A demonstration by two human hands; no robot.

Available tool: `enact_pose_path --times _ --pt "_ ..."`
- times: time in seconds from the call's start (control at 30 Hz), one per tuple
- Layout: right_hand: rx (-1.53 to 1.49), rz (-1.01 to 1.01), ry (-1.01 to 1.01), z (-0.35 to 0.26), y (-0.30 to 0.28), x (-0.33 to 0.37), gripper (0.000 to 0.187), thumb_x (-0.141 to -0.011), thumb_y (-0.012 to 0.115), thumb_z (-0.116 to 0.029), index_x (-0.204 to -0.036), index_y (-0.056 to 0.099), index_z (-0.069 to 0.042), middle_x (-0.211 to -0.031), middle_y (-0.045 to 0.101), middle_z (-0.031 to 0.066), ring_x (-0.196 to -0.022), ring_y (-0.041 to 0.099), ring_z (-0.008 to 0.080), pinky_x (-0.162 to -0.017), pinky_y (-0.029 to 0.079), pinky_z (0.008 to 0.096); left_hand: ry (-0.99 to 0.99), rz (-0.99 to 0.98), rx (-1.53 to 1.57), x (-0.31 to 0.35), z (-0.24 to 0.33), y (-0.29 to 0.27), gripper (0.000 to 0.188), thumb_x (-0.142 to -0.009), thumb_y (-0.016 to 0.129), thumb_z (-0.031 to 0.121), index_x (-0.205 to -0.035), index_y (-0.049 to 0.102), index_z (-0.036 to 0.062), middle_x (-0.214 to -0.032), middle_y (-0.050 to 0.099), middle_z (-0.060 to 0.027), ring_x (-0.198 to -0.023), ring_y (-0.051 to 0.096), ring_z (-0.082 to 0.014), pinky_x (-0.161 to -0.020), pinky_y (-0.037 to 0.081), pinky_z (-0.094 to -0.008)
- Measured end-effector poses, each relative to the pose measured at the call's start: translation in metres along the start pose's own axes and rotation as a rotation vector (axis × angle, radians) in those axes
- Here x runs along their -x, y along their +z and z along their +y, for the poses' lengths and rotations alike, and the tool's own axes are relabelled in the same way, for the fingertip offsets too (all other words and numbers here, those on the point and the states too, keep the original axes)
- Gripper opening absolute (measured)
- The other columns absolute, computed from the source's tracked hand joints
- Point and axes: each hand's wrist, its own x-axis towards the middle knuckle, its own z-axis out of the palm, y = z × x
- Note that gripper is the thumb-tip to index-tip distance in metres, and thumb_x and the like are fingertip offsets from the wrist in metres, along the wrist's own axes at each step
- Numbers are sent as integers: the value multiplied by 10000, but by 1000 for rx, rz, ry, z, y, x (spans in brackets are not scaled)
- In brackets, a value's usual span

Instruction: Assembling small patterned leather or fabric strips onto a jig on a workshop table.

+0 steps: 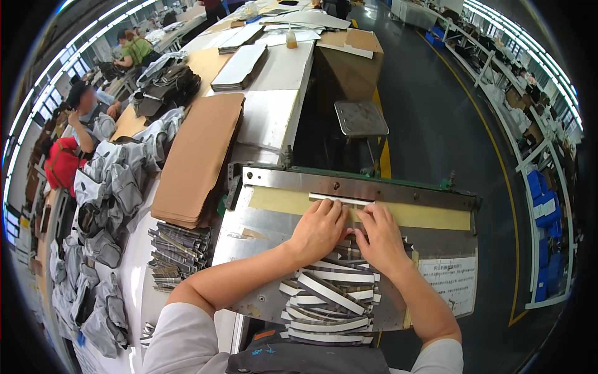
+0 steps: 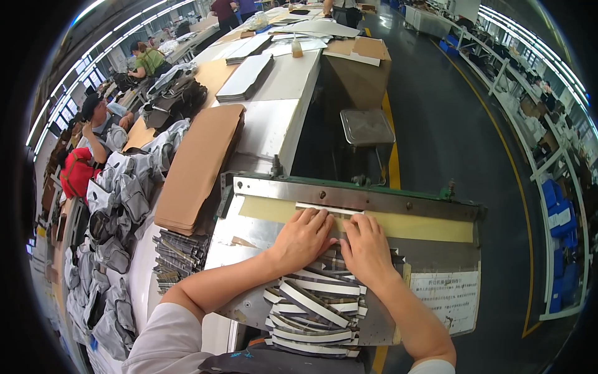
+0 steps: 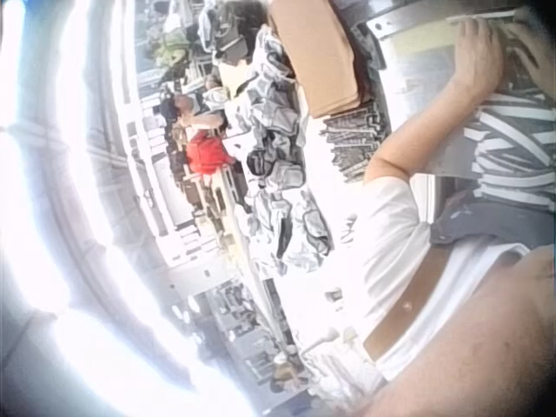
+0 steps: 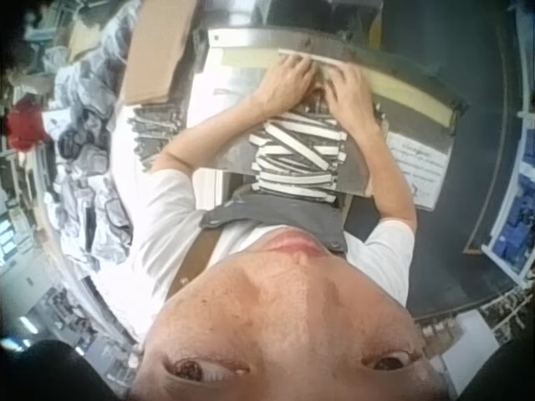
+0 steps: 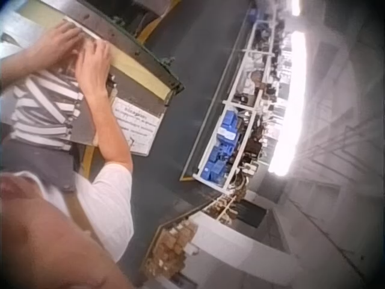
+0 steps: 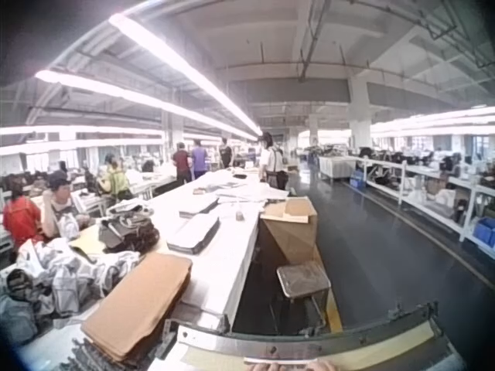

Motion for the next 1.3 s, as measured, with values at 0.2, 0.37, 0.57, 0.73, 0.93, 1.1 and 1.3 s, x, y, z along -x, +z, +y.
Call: enact_pose_path --times 0.2,0.37,0.57,0.73,0.93,1.1,1.3 --pt "-92 145 -64 0 -7 -2 338 -775 620 -2 -1112 622 17 -1082 624 157 -984 596 325 -890 475 428 24 -26 169 2 4 -6 269 -881 657 275 -992 634 31 -924 541 -99 -946 551 -282 -864 462 -409" --pt "-50 58 -207 6 1 -1 395 -779 628 -6 -1171 622 41 -1233 614 169 -1091 587 317 -959 468 411 125 -9 311 1 -8 -4 185 -857 660 206 -930 634 39 -980 574 -95 -993 559 -274 -883 470 -387" --pt "101 -30 -72 3 2 3 413 -832 646 -64 -1224 595 55 -1322 575 158 -1209 520 330 -1038 417 436 91 -46 96 -1 -11 2 347 -851 661 211 -1134 648 10 -1231 610 -130 -1110 568 -298 -970 462 -405" --pt "143 -7 -61 5 6 1 450 -859 645 -98 -1279 553 34 -1382 522 145 -1240 491 317 -1045 416 431 56 8 125 -3 -15 0 503 -926 623 329 -1308 536 13 -1361 521 -217 -1281 482 -394 -1040 416 -445" --pt "150 16 -73 4 7 1 421 -875 628 -108 -1266 562 34 -1355 540 138 -1236 500 313 -1029 435 422 44 -43 73 -1 -8 -6 519 -932 603 377 -1304 535 22 -1356 508 -239 -1252 477 -391 -1041 402 -458" --pt "162 6 -72 6 7 -1 405 -876 624 -108 -1252 574 33 -1344 552 135 -1232 514 321 -1013 452 419 34 -43 88 -3 -7 -8 519 -927 605 384 -1282 540 11 -1305 534 -245 -1226 495 -384 -1034 408 -455" --pt "190 2 -67 2 6 -2 432 -855 647 -112 -1257 571 26 -1330 560 135 -1224 520 315 -1007 456 413 52 -20 67 -3 -4 -7 511 -926 603 383 -1246 546 -11 -1272 550 -258 -1203 521 -388 -1019 426 -448"
